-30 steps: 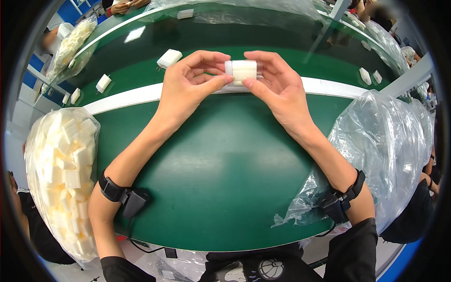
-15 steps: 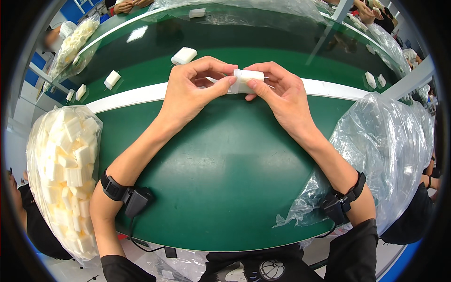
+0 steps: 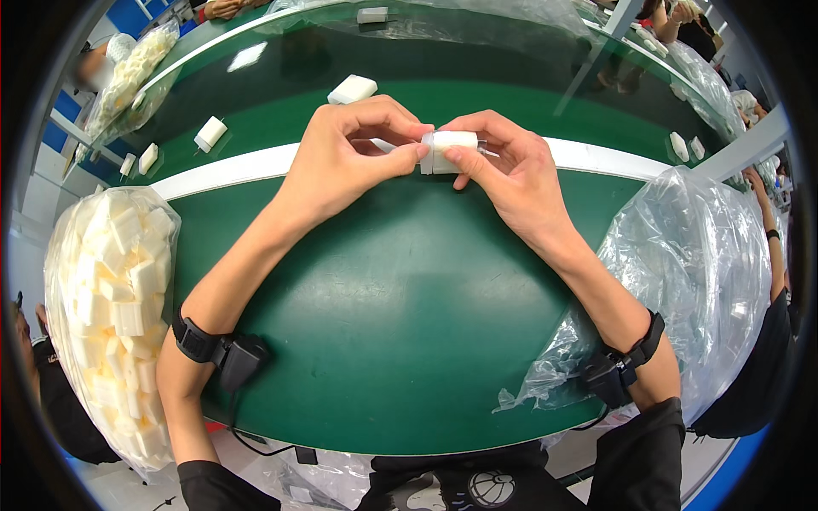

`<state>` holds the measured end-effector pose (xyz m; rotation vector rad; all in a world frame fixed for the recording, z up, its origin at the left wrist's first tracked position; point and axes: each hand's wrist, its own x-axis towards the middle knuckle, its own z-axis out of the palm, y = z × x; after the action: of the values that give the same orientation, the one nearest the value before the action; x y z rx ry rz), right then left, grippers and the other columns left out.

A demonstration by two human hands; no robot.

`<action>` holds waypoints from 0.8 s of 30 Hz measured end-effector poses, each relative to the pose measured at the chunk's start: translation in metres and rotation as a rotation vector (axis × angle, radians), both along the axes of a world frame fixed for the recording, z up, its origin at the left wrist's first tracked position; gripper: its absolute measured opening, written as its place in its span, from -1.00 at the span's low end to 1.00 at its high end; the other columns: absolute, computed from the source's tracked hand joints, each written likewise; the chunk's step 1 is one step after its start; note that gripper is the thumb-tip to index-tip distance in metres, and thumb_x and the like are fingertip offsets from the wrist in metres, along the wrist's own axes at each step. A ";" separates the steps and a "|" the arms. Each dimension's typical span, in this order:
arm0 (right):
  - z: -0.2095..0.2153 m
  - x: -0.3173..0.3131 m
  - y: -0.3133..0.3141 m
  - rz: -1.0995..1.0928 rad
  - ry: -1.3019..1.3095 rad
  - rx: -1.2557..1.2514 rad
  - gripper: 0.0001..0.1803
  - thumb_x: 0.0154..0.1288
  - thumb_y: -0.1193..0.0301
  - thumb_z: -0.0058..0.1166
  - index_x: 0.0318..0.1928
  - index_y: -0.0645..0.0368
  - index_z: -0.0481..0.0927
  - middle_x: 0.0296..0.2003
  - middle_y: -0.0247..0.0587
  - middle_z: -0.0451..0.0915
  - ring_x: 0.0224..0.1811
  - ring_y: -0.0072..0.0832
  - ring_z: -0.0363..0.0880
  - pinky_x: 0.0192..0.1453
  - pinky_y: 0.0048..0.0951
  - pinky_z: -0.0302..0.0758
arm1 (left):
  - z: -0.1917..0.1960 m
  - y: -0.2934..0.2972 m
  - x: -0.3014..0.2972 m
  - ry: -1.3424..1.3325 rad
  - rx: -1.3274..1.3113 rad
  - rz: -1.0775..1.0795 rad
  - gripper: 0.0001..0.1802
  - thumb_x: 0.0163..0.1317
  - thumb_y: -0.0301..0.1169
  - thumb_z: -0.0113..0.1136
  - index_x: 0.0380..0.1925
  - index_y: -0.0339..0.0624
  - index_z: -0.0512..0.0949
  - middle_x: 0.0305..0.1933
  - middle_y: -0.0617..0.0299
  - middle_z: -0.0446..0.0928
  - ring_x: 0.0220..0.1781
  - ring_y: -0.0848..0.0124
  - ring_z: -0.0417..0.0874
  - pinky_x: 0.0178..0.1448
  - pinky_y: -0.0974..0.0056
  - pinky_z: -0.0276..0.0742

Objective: Packaging small white foam pads into plastic bags on a conveyor belt in a factory setting.

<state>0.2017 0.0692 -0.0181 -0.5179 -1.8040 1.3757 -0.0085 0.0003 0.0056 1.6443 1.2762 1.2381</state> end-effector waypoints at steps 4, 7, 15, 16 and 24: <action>0.002 -0.001 -0.002 -0.005 -0.036 0.057 -0.77 0.43 0.40 0.23 -0.03 0.30 0.63 -0.24 -0.28 0.69 -0.24 -0.64 0.62 -0.23 -0.57 0.58 | 0.006 0.000 -0.001 0.027 -0.104 0.045 -0.87 0.26 -0.51 0.38 -0.23 -0.35 0.71 -0.15 0.23 0.66 -0.25 0.55 0.63 -0.13 0.43 0.59; 0.002 0.002 -0.002 -0.015 -0.087 0.099 -0.77 0.43 0.39 0.23 -0.04 0.29 0.63 -0.23 -0.29 0.69 -0.22 -0.63 0.63 -0.21 -0.54 0.59 | 0.004 0.000 -0.002 0.037 -0.153 0.033 -0.87 0.25 -0.51 0.40 -0.25 -0.34 0.71 -0.15 0.22 0.67 -0.26 0.54 0.65 -0.10 0.42 0.61; 0.002 -0.002 0.001 0.024 -0.034 0.096 -0.70 0.46 0.34 0.23 0.02 0.31 0.61 -0.15 -0.24 0.70 -0.14 -0.57 0.65 -0.07 -0.48 0.62 | -0.003 0.001 -0.001 -0.120 -0.179 0.006 -0.75 0.26 -0.55 0.38 -0.06 -0.32 0.67 -0.03 0.18 0.65 -0.08 0.44 0.73 -0.02 0.35 0.66; 0.004 -0.002 0.000 0.017 -0.033 0.096 -0.70 0.46 0.34 0.23 0.02 0.31 0.61 -0.15 -0.24 0.70 -0.14 -0.57 0.65 -0.07 -0.48 0.62 | -0.004 0.002 -0.001 -0.117 -0.178 0.000 -0.75 0.26 -0.55 0.38 -0.06 -0.32 0.67 -0.03 0.18 0.65 -0.08 0.44 0.73 -0.02 0.35 0.66; 0.009 0.004 -0.001 0.092 0.138 -0.188 -0.60 0.47 0.48 0.12 0.24 0.33 0.44 0.04 -0.07 0.57 0.03 -0.34 0.66 0.01 -0.36 0.70 | -0.014 0.008 0.010 -0.124 0.295 0.056 -0.65 0.23 -0.57 0.38 0.04 -0.31 0.63 0.15 0.10 0.55 0.16 0.35 0.65 0.19 0.23 0.68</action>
<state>0.2059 0.0681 -0.0094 -0.4302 -1.6145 1.6145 0.0013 0.0082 -0.0084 1.7113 1.1107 1.5993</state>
